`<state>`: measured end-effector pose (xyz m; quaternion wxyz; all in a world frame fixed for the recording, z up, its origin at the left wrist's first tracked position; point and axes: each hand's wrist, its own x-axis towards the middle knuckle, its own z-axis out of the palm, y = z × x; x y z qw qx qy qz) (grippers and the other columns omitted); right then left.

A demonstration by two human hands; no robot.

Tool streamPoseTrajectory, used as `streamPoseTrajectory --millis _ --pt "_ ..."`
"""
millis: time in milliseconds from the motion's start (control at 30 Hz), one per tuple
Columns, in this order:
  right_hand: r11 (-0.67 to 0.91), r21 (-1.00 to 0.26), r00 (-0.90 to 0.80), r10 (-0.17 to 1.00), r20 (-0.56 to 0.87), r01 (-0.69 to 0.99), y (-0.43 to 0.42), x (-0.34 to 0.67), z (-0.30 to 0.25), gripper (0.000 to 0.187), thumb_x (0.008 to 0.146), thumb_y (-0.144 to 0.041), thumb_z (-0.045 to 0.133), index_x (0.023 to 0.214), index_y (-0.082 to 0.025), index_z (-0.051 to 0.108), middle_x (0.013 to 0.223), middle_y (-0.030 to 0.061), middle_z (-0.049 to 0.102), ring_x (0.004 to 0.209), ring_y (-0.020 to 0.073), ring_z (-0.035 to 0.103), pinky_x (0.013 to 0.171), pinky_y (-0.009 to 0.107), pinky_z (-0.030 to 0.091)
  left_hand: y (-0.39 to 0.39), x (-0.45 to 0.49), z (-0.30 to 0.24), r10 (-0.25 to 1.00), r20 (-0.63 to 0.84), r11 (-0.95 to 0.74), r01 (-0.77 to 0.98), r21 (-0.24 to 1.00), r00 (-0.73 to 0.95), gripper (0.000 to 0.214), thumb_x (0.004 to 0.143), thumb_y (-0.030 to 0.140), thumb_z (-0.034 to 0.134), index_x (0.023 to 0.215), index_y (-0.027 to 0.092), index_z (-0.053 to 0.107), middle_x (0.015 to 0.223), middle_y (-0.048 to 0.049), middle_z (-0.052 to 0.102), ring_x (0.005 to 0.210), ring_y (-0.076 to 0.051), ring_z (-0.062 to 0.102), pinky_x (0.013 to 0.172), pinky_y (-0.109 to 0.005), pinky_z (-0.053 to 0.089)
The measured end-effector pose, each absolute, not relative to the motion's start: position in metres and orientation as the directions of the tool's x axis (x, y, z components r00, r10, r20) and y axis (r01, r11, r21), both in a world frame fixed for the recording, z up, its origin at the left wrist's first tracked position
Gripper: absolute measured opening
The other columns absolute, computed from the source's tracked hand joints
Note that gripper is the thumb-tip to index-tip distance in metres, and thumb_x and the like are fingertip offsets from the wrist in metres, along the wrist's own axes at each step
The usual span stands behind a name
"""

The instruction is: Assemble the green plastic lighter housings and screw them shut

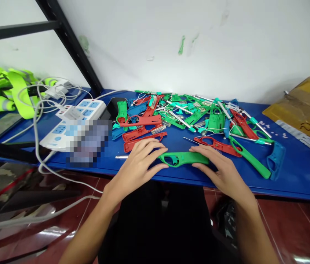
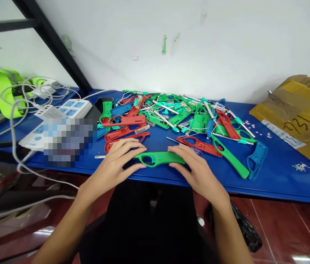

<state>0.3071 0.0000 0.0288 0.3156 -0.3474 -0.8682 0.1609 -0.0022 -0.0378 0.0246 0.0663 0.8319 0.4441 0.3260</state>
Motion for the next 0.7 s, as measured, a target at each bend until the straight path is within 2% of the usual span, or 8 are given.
streamPoseTrajectory --millis 100,300,700 --pt "0.711 -0.484 -0.562 0.701 0.438 0.510 0.0009 0.3082 0.0274 0.040 0.111 -0.031 0.067 0.151 -0.032 0.066 0.145 0.0086 0.077 0.137 0.0291 0.073 0.120 0.051 0.059 -0.0366 -0.0027 0.0242 0.792 0.462 -0.590 0.692 0.415 0.399 0.028 0.110 0.036 0.070 0.136 0.027 0.074 0.136 -0.0099 0.077 0.134 -0.031 0.067 0.118 -0.053 0.052" --pt "0.682 -0.501 -0.554 0.729 0.402 0.533 0.0012 0.3064 0.0299 0.036 0.114 -0.034 0.062 0.149 -0.031 0.069 0.146 0.0106 0.076 0.135 0.0303 0.073 0.117 0.053 0.061 -0.0352 -0.0027 0.0235 0.809 0.440 -0.571 0.697 0.435 0.389 0.040 0.104 0.043 0.078 0.140 0.027 0.073 0.140 -0.0102 0.077 0.133 -0.032 0.068 0.116 -0.052 0.052" --pt "0.705 -0.487 -0.592 0.704 0.393 0.516 0.0019 0.3029 0.0292 0.032 0.114 -0.034 0.062 0.144 -0.029 0.072 0.142 0.0106 0.077 0.131 0.0294 0.075 0.115 0.052 0.062 -0.0343 -0.0015 0.0240 0.821 0.421 -0.554 0.716 0.426 0.385 0.031 0.105 0.044 0.076 0.129 0.024 0.074 0.138 -0.0085 0.078 0.132 -0.031 0.067 0.114 -0.050 0.050"
